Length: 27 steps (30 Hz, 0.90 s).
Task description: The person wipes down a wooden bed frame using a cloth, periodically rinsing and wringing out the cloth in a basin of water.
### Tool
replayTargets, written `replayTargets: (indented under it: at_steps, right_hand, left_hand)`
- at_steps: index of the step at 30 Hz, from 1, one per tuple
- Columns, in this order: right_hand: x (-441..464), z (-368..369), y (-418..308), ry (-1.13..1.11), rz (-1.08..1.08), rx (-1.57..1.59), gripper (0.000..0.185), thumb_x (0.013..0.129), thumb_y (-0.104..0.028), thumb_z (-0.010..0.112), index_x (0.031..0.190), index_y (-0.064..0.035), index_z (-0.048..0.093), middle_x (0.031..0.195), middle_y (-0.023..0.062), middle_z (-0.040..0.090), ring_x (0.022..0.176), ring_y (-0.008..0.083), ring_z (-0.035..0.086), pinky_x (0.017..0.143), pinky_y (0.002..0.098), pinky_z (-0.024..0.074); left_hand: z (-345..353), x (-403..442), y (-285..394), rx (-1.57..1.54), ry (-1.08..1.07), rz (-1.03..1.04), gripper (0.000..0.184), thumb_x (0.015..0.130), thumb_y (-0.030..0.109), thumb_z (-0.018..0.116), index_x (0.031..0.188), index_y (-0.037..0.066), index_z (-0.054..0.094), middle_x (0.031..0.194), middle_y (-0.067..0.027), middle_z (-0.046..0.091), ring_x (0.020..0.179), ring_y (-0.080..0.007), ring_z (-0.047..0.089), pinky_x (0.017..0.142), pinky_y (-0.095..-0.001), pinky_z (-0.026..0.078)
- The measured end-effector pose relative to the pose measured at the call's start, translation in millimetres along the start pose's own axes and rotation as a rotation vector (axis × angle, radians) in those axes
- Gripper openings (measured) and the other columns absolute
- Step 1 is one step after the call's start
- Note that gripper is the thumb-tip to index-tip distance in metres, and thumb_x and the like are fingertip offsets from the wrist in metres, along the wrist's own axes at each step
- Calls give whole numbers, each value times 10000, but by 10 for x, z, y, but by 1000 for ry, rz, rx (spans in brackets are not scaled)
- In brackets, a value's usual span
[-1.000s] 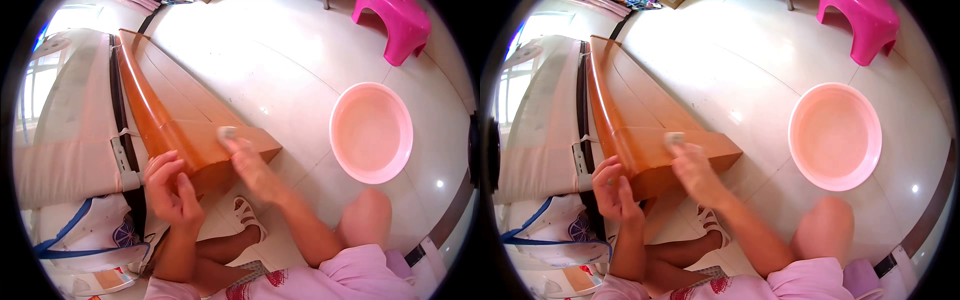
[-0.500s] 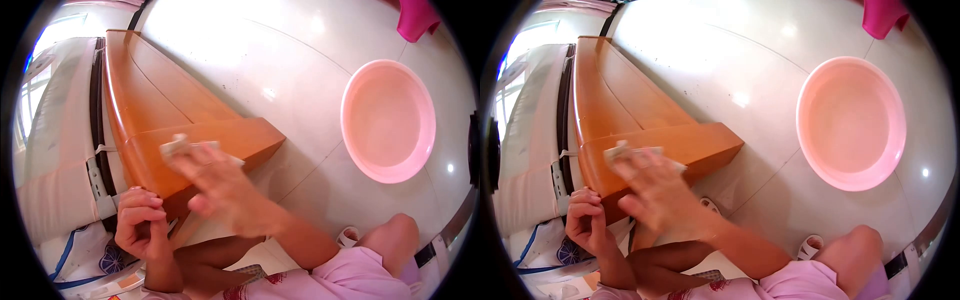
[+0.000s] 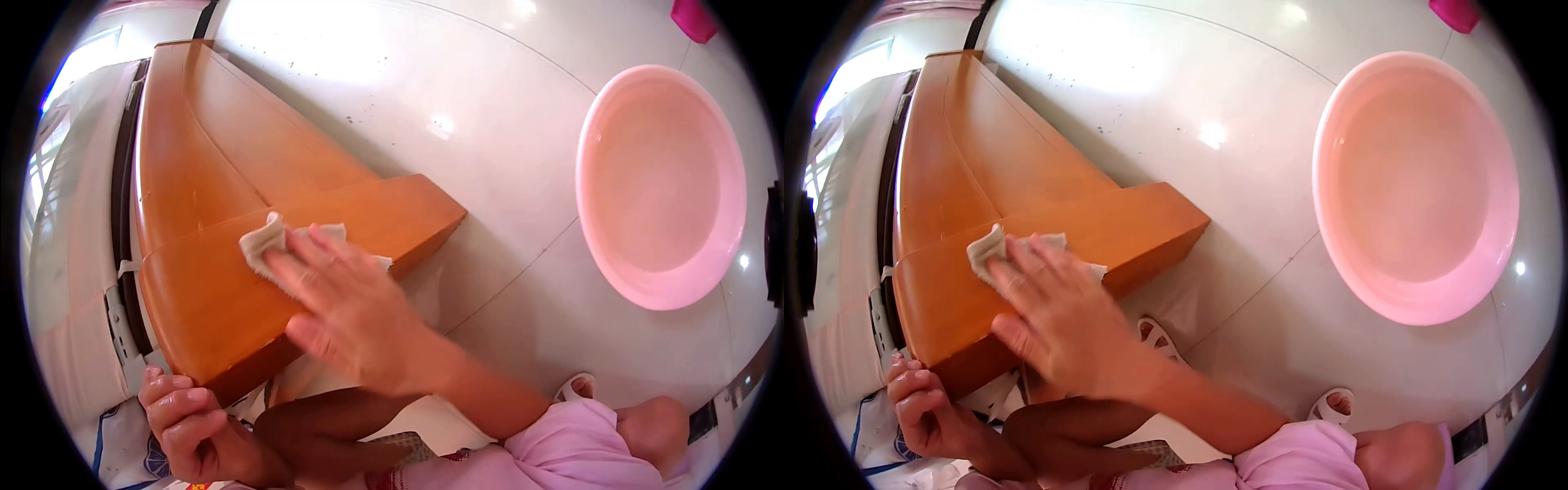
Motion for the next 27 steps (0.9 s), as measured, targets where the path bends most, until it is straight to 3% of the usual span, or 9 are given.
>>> replayTargets:
  at_steps: [2,4,5,8,11,13,17,24,27]
  right_hand:
    - [99,-53,303,-126,83,36,546,1011,-383,315,1448,-58,328,1475,194,333,1378,370,275,1121,448,204]
    - [56,-196,802,-107,384,10,491,1001,-332,371,1369,-11,420,1402,224,419,1326,404,346,1090,478,273]
    - [4,-159,890,-106,378,7,491,1001,-332,371,1369,-11,420,1402,224,419,1326,404,346,1090,478,273]
    - [-59,-136,620,0,114,28,484,987,-294,373,1370,-2,422,1424,223,398,1336,416,328,1105,496,237]
    - [77,-159,-92,-99,-168,22,484,982,-260,370,1392,-6,402,1438,216,386,1346,434,304,1114,502,216]
    - [131,-118,-230,-215,-172,248,489,991,-227,297,1456,-82,336,1495,158,320,1380,420,242,1132,464,204]
    - [350,-22,-45,-307,-221,312,496,988,-236,291,1462,-95,325,1510,158,293,1397,409,210,1137,463,190]
    - [143,-78,1005,-262,316,38,566,1014,-368,299,1477,-46,239,1515,219,240,1413,427,142,1145,476,143]
    - [107,-82,329,-322,56,6,602,1016,-417,291,1481,-42,220,1522,235,208,1413,440,124,1146,486,127]
  left_hand:
    - [7,-14,10,2,15,45,193,838,-46,608,718,57,498,860,-76,583,997,-254,552,1016,-486,386]
    - [-26,-76,158,126,225,99,141,859,28,637,760,90,559,899,-60,609,1003,-213,554,989,-413,410]
    - [14,-63,249,127,232,102,141,859,28,637,760,90,559,899,-60,609,1003,-213,554,989,-413,410]
    - [508,23,713,-394,-406,304,132,815,107,645,920,147,714,903,-35,673,781,-157,607,664,-300,525]
    - [837,-110,562,-477,-396,281,84,705,70,689,785,97,693,846,-44,668,713,-179,608,596,-278,514]
    - [765,-125,527,-468,-376,307,108,663,89,678,766,66,701,820,-57,677,723,-184,620,616,-284,534]
    - [718,-182,246,-320,-215,354,113,631,63,652,734,42,693,769,-62,678,695,-186,628,571,-256,541]
    - [777,-153,305,-253,-287,518,137,592,43,696,727,59,676,741,-52,658,690,-155,631,572,-231,525]
    - [777,-176,284,-276,-327,535,79,707,39,652,765,91,638,764,-36,655,653,-172,610,517,-264,518]
Point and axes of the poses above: each hand's wrist, its own x-axis towards the middle knuckle, its own z-axis out of the palm, y = z × x, the point moved 6 cm from there along x, towards the middle knuckle
